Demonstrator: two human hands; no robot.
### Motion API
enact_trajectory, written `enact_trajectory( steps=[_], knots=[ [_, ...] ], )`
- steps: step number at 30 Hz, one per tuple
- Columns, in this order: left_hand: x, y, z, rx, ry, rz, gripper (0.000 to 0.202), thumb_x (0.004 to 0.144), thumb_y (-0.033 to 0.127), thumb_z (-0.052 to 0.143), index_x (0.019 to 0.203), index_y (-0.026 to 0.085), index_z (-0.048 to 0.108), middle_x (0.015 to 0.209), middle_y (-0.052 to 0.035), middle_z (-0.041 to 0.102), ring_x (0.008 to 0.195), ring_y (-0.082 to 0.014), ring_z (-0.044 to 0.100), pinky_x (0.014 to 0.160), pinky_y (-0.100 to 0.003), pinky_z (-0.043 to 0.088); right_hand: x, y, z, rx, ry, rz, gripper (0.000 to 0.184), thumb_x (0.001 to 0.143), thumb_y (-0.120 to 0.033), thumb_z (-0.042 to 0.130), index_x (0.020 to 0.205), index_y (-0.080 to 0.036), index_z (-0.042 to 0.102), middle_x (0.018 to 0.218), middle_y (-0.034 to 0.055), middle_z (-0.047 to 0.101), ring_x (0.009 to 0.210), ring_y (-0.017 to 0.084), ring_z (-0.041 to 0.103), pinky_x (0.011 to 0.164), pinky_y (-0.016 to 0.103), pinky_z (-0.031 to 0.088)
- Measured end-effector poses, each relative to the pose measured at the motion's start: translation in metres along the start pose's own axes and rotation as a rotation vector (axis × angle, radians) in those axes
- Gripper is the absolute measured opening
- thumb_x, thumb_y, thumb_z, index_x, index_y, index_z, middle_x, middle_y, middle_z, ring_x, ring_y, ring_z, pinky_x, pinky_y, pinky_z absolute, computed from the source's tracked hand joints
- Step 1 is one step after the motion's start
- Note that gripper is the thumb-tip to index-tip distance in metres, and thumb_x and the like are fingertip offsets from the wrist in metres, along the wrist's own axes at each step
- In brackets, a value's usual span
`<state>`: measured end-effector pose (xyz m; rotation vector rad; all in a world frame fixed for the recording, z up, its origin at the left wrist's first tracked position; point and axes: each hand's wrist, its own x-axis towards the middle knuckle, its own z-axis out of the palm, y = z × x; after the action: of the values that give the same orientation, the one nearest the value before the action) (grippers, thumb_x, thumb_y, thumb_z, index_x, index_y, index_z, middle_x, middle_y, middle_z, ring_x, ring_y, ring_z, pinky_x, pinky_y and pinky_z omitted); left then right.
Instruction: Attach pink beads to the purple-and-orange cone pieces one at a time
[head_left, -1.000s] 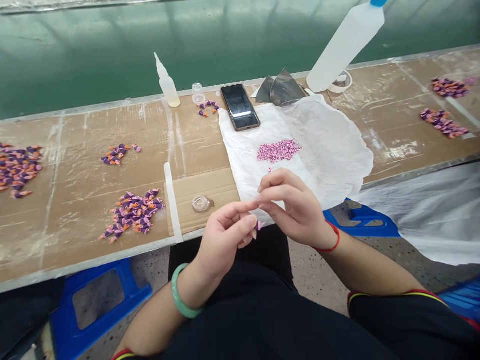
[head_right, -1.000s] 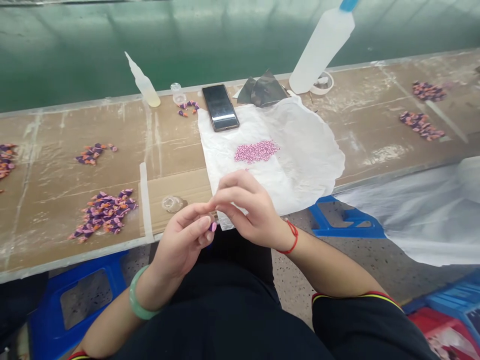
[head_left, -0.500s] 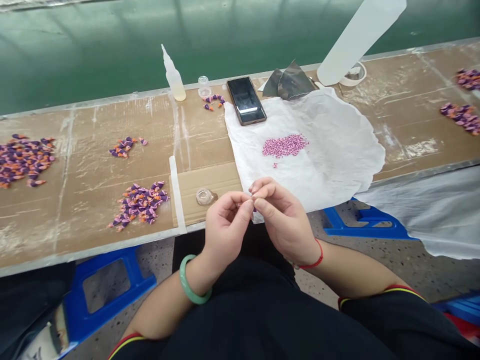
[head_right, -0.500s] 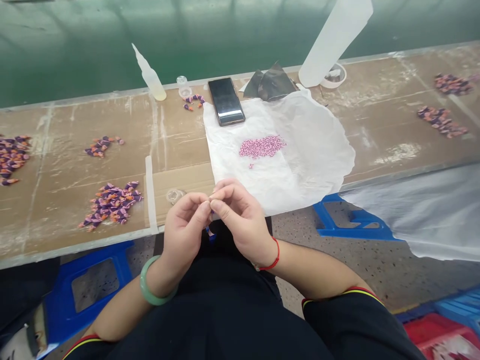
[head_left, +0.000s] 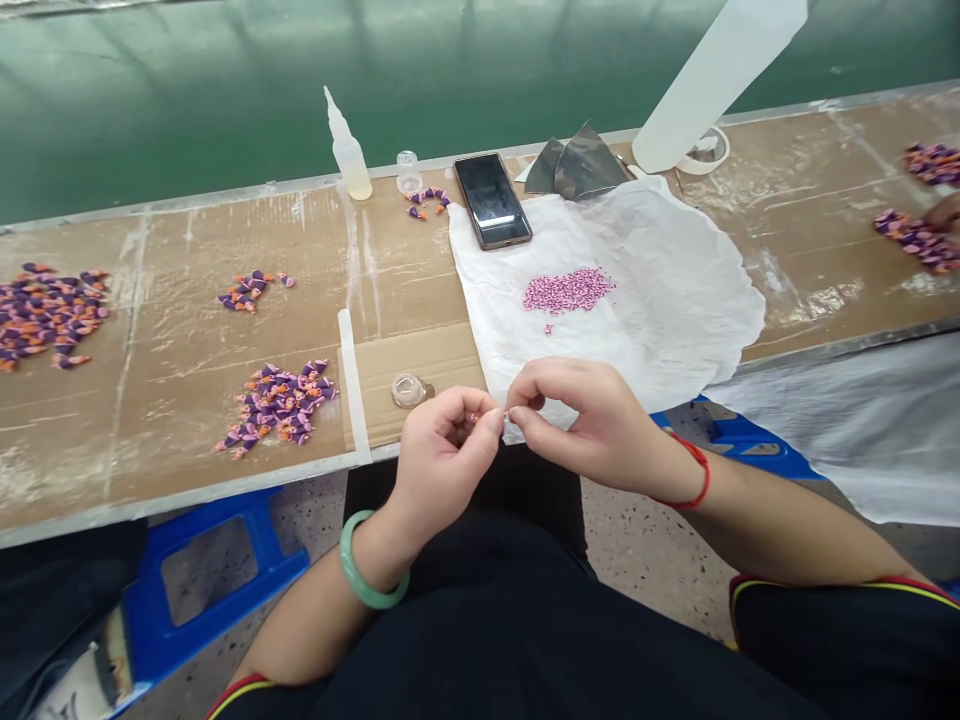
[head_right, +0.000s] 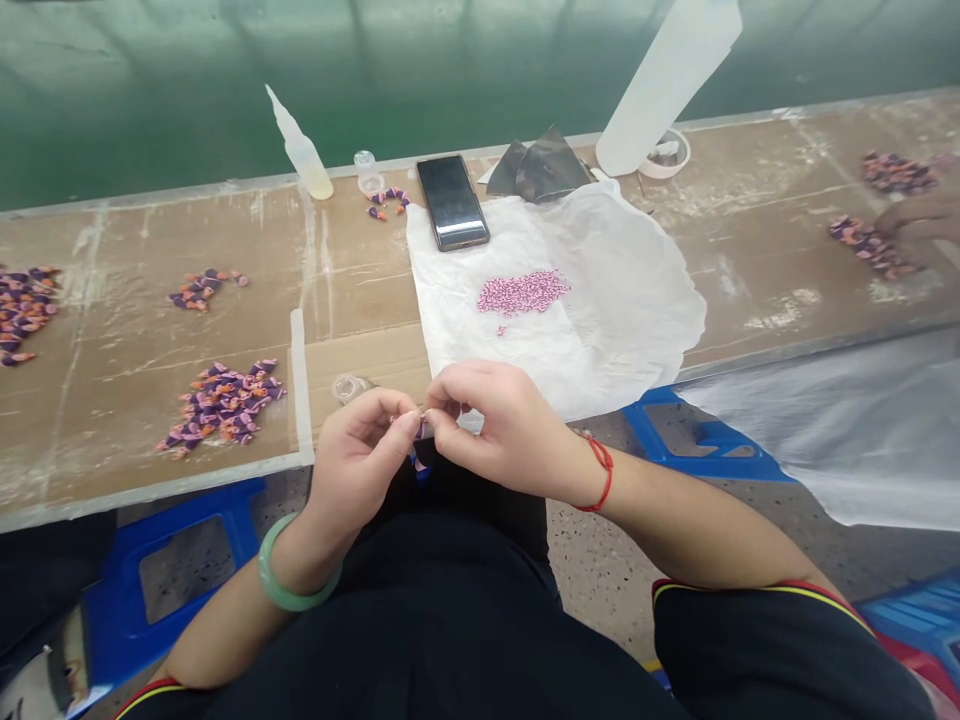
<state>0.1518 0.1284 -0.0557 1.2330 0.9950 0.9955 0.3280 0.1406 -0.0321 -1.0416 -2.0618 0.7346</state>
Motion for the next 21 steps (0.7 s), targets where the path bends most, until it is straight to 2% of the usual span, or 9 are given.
enact_trajectory(
  steps=[6,10,13,16,21],
  knots=[
    [-0.001,0.004,-0.005,0.108,-0.045,-0.023,0.016,0.086,0.024,0.062,0.072,0.017,0.059,0.059,0.0013,0.056,0.050,-0.0106,0.051,0.046,-0.022,0.039,0.000,0.001,-0.003,0.015,-0.088,-0.001,0.015,0.083,-0.009,0.055,0.073,-0.020,0.054,0.065,-0.0031,0.058,0.060,0.009,0.051,0.058,0.022,0.042],
    [-0.002,0.009,-0.014,0.046,-0.049,-0.020,0.014,0.086,0.023,0.065,0.073,0.017,0.063,0.061,0.0008,0.059,0.052,-0.0097,0.053,0.048,-0.020,0.042,0.005,0.000,-0.004,0.115,-0.130,0.080,0.014,0.083,-0.009,0.054,0.072,-0.019,0.054,0.065,-0.0031,0.058,0.058,0.009,0.052,0.057,0.021,0.043],
    [-0.007,0.010,-0.028,-0.041,0.025,-0.028,0.007,0.085,0.023,0.069,0.083,0.017,0.067,0.062,0.0008,0.064,0.050,-0.0092,0.055,0.046,-0.018,0.044,0.015,-0.001,-0.002,0.159,-0.182,0.110,0.014,0.084,-0.009,0.052,0.073,-0.019,0.055,0.066,-0.0029,0.058,0.058,0.008,0.051,0.056,0.019,0.043],
    [-0.015,0.006,-0.044,-0.036,0.106,-0.042,0.005,0.082,0.021,0.074,0.085,0.017,0.071,0.063,0.0002,0.068,0.049,-0.0094,0.060,0.046,-0.017,0.048,0.030,0.002,0.003,0.133,-0.232,0.073,0.014,0.084,-0.010,0.052,0.073,-0.019,0.053,0.065,-0.0033,0.056,0.058,0.008,0.050,0.056,0.019,0.042],
    [-0.022,0.001,-0.061,0.120,0.208,0.039,0.005,0.076,0.013,0.076,0.079,0.018,0.075,0.065,0.0001,0.071,0.051,-0.0095,0.063,0.050,-0.016,0.052,0.065,0.010,0.024,-0.109,-0.353,-0.061,0.017,0.080,-0.013,0.052,0.066,-0.020,0.045,0.058,-0.0040,0.049,0.053,0.008,0.041,0.053,0.021,0.032]
  ],
)
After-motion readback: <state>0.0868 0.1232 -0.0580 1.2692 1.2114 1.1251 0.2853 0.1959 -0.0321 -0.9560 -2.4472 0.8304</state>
